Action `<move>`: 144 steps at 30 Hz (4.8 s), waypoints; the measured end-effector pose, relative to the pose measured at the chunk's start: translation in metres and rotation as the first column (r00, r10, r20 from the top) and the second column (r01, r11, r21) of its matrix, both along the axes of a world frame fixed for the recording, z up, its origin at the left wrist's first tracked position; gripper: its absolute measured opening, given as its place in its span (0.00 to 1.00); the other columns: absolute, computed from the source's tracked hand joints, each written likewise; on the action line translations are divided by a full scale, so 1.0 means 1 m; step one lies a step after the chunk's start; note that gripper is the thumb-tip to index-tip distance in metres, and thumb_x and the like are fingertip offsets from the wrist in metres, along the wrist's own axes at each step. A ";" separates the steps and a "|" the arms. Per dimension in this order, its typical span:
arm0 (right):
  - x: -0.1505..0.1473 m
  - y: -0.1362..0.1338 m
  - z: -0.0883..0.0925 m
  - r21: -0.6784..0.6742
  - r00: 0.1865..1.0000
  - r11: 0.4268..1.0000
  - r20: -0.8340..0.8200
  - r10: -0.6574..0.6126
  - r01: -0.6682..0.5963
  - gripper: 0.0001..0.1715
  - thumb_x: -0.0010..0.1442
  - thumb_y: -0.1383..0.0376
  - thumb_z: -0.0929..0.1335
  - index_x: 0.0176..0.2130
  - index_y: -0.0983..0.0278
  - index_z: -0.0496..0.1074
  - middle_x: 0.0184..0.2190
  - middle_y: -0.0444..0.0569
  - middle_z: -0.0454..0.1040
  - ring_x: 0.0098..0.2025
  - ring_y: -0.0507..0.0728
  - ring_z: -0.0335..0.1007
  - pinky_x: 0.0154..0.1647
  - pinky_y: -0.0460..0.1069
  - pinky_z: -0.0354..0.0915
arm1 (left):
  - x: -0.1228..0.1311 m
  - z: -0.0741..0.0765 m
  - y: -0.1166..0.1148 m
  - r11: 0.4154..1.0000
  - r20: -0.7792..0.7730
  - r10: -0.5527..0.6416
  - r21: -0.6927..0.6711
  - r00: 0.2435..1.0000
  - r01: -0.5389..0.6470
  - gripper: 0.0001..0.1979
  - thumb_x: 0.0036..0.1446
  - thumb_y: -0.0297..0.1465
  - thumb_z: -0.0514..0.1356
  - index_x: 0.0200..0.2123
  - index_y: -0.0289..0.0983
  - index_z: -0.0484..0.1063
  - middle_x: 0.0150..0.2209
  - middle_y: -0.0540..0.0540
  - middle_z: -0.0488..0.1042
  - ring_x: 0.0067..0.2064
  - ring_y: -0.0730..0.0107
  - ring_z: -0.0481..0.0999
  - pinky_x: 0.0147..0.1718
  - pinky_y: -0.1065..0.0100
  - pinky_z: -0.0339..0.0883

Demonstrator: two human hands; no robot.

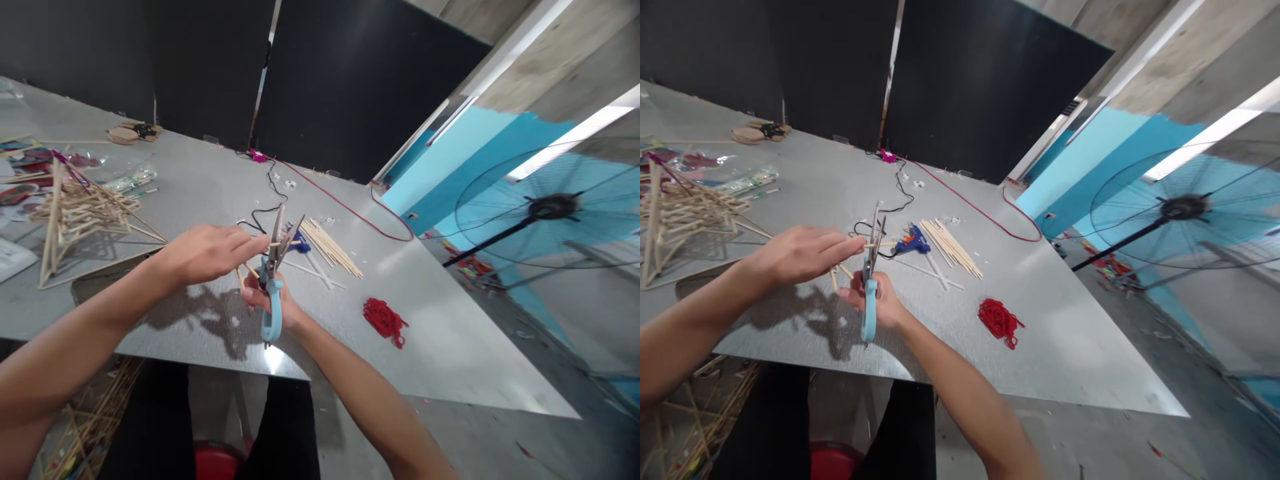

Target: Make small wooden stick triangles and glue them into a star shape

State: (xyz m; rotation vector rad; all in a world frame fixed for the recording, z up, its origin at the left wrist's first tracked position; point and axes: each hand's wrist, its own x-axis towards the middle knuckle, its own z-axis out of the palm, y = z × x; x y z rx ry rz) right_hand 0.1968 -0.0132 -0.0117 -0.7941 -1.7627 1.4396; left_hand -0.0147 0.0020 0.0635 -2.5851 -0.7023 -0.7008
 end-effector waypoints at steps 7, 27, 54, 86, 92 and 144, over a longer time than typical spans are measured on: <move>-0.003 -0.002 -0.001 -0.041 0.998 0.999 -0.051 -0.037 0.035 0.26 0.52 0.52 0.75 0.21 0.59 0.58 0.18 0.38 0.56 0.23 0.50 0.50 0.25 0.48 0.52 | -0.002 -0.001 0.002 0.989 -0.054 0.009 0.150 0.999 -0.001 0.15 0.73 0.25 0.51 0.58 0.36 0.71 0.32 0.48 0.74 0.32 0.69 0.74 0.23 0.71 0.60; -0.009 0.014 0.007 0.053 0.960 0.961 0.048 -0.275 0.272 0.27 0.47 0.43 0.75 0.30 0.60 0.67 0.26 0.43 0.68 0.28 0.53 0.63 0.32 0.51 0.64 | 0.017 -0.029 0.004 0.944 0.660 0.150 -0.318 0.736 0.092 0.25 0.79 0.43 0.46 0.39 0.36 0.77 0.20 0.54 0.65 0.21 0.74 0.62 0.25 0.69 0.59; 0.117 0.019 0.081 0.153 0.129 0.970 0.983 -0.130 -0.191 0.19 0.70 0.65 0.63 0.40 0.67 0.83 0.40 0.61 0.83 0.41 0.62 0.77 0.47 0.54 0.66 | 0.036 -0.054 0.037 0.474 0.724 0.448 -0.690 0.524 0.547 0.25 0.71 0.55 0.55 0.31 0.41 0.64 0.19 0.59 0.50 0.20 0.74 0.47 0.21 0.70 0.41; 0.051 0.053 0.015 0.607 0.902 0.786 0.264 -0.340 0.118 0.24 0.77 0.52 0.57 0.33 0.61 0.66 0.26 0.44 0.69 0.29 0.54 0.62 0.35 0.50 0.54 | 0.049 -0.064 0.013 0.616 0.456 0.275 -0.760 0.846 0.209 0.22 0.76 0.45 0.50 0.46 0.39 0.79 0.35 0.45 0.79 0.42 0.62 0.79 0.45 0.63 0.70; 0.059 0.050 0.025 0.662 0.843 0.748 0.420 -0.336 -0.031 0.16 0.76 0.58 0.60 0.45 0.64 0.73 0.30 0.49 0.76 0.31 0.56 0.67 0.35 0.51 0.54 | 0.033 -0.055 0.026 0.747 0.306 0.163 -0.660 0.938 0.085 0.15 0.75 0.37 0.53 0.52 0.39 0.78 0.46 0.40 0.83 0.46 0.59 0.82 0.50 0.60 0.71; 0.027 -0.003 0.030 0.563 0.883 0.788 0.466 -0.055 -0.249 0.24 0.65 0.51 0.73 0.24 0.62 0.71 0.21 0.41 0.70 0.25 0.51 0.61 0.32 0.50 0.54 | 0.043 -0.054 0.037 0.068 0.512 0.702 -0.741 0.495 0.668 0.12 0.67 0.39 0.64 0.38 0.39 0.67 0.39 0.43 0.81 0.31 0.70 0.77 0.26 0.71 0.64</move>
